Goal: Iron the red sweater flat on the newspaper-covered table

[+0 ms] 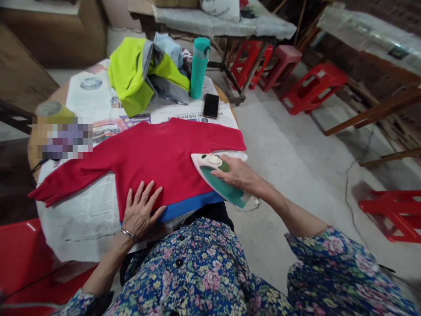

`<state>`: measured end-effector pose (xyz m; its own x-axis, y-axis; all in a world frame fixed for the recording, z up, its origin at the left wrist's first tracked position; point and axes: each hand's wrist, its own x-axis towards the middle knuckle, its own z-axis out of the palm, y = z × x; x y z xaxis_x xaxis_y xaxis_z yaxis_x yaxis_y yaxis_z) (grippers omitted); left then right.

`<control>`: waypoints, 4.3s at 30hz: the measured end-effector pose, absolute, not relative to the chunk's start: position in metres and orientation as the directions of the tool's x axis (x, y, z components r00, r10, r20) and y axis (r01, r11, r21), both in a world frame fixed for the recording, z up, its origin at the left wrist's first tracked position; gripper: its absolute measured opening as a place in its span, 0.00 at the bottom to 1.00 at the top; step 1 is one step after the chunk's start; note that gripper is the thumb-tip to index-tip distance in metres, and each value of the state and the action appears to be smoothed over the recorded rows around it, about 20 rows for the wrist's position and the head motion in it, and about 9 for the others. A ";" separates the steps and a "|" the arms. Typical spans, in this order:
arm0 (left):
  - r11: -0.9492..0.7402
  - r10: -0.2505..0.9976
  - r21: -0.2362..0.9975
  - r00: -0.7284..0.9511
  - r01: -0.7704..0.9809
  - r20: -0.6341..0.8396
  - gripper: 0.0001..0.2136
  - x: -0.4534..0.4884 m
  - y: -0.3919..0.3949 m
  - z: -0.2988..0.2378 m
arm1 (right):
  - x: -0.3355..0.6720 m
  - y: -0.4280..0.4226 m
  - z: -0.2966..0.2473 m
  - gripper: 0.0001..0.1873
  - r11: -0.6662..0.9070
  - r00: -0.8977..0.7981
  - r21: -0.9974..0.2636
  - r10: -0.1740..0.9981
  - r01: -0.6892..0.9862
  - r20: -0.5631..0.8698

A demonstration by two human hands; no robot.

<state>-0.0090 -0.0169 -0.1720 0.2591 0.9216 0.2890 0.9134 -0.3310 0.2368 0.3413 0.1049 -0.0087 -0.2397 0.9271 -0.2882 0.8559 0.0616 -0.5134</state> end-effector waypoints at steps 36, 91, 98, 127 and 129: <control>-0.391 0.811 0.323 0.156 0.862 0.564 0.10 -0.008 -0.018 -0.173 | 0.266 0.150 0.009 0.13 0.262 -0.479 -0.614 0.850 0.744 -0.219; -0.039 0.875 0.439 -0.181 0.898 0.449 0.17 -0.058 -0.024 -0.162 | 0.211 0.125 0.010 0.13 0.433 -0.750 -0.694 0.618 0.576 -0.236; -0.142 0.949 0.348 0.027 0.927 0.314 0.27 -0.080 0.052 -0.171 | 0.142 0.208 -0.012 0.14 0.514 -0.788 -0.704 0.606 0.490 -0.106; -0.218 0.949 0.360 0.111 0.907 0.296 0.22 -0.070 0.049 -0.197 | -0.042 0.189 0.009 0.13 0.878 -0.994 -0.468 0.111 0.098 0.000; -0.224 0.948 0.363 0.115 0.904 0.298 0.21 -0.071 0.049 -0.198 | -0.051 0.180 0.009 0.14 0.894 -0.994 -0.435 0.105 0.106 -0.028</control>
